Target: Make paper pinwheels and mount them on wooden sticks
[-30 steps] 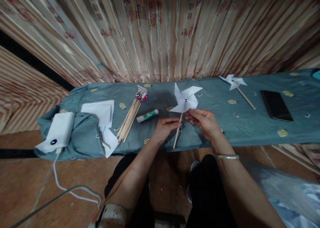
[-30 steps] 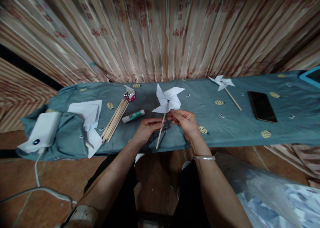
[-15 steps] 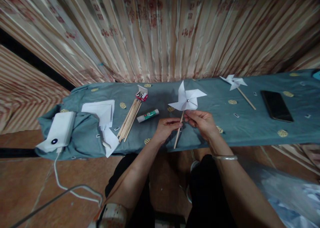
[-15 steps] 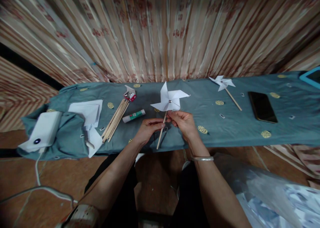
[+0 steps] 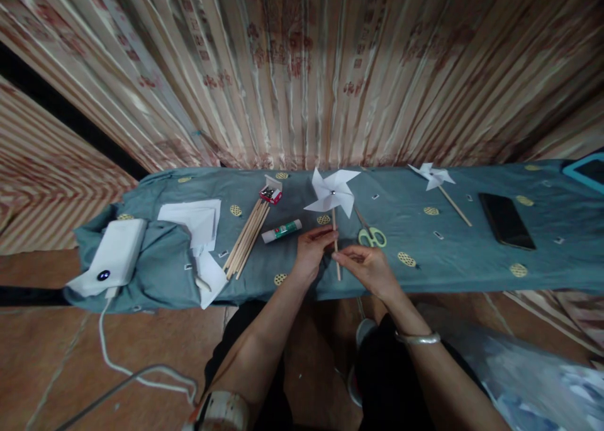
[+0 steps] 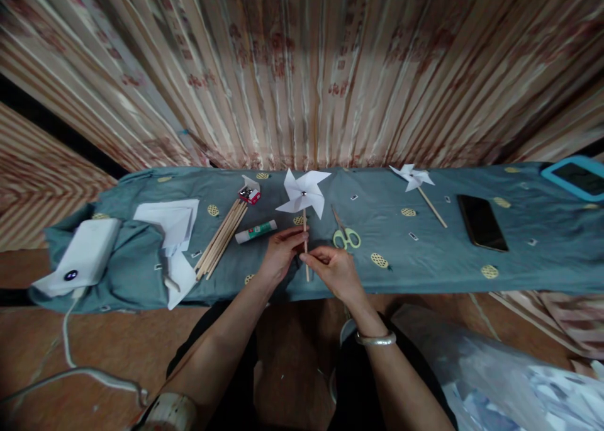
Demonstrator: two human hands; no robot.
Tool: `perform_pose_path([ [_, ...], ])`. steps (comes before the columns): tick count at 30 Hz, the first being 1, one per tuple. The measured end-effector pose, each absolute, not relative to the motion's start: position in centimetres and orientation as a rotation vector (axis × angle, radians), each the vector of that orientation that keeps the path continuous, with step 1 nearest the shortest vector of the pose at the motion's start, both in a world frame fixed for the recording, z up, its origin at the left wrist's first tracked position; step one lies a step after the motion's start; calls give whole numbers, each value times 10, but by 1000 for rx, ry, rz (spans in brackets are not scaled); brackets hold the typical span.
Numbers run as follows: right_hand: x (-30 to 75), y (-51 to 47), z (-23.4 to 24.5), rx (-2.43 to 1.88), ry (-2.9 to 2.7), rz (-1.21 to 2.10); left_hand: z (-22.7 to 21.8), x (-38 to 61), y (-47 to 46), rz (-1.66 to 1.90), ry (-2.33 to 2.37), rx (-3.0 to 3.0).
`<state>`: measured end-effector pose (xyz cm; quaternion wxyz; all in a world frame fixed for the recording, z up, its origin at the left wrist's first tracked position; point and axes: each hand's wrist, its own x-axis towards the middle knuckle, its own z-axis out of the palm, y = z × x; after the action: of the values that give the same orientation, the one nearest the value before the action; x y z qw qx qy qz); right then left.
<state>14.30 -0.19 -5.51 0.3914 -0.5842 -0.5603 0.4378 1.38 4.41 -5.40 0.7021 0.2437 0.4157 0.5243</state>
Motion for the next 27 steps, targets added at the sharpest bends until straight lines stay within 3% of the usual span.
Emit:
perform_pose_path([
  [10, 151, 6, -59, -1594, -1326, 1007, -56, 18, 48, 1152, 877, 465],
  [18, 213, 40, -28, -1792, -1253, 639, -56, 12, 46, 1098, 868, 459],
  [27, 282, 92, 2, -2564, -1623, 42, -54, 13, 41, 1047, 920, 513],
])
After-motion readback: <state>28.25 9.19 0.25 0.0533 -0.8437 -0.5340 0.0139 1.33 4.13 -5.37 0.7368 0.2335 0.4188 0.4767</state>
